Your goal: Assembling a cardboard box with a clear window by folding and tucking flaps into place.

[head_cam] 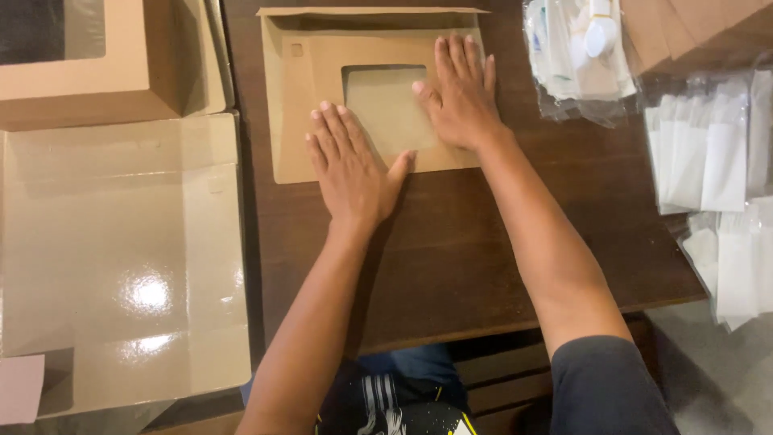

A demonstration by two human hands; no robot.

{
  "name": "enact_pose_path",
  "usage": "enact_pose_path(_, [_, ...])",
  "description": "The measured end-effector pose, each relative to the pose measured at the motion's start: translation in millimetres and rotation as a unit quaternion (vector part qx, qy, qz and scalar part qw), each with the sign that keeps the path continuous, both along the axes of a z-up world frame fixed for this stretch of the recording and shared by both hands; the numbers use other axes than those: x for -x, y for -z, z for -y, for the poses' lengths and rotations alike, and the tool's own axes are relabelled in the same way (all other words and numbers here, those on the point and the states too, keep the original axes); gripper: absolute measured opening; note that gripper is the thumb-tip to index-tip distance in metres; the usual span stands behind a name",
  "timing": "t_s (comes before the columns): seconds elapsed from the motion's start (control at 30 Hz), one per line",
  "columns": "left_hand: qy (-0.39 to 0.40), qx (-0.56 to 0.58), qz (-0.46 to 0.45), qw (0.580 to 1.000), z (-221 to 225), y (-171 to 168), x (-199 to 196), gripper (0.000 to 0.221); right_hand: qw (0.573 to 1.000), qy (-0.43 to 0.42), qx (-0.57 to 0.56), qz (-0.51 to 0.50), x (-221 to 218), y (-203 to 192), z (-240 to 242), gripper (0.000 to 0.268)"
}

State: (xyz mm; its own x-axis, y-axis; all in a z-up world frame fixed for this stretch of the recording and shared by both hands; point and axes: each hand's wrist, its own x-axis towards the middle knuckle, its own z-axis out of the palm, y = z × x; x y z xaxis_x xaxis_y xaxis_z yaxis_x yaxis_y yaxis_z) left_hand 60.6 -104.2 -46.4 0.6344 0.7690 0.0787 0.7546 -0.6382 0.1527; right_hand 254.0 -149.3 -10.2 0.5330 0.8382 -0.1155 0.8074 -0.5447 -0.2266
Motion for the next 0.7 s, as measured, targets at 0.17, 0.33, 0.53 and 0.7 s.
enact_pose_path(0.17, [-0.005,-0.008,-0.001,1.0,-2,3,0,0.118,1.0,-0.022,-0.009,-0.012,2,0,-27,0.076])
enact_pose_path(0.33, [-0.015,-0.023,-0.008,1.0,0,4,-1,0.118,0.998,-0.055,-0.018,-0.018,24,0,-49,0.07])
enact_pose_path(0.53, [-0.014,-0.024,-0.027,0.999,-2,12,-2,0.115,0.99,-0.126,-0.04,-0.054,59,-4,-84,0.059])
enact_pose_path(0.7, [-0.011,-0.015,-0.045,0.999,-4,13,-3,0.108,0.985,-0.151,-0.002,-0.087,85,-15,-104,0.064])
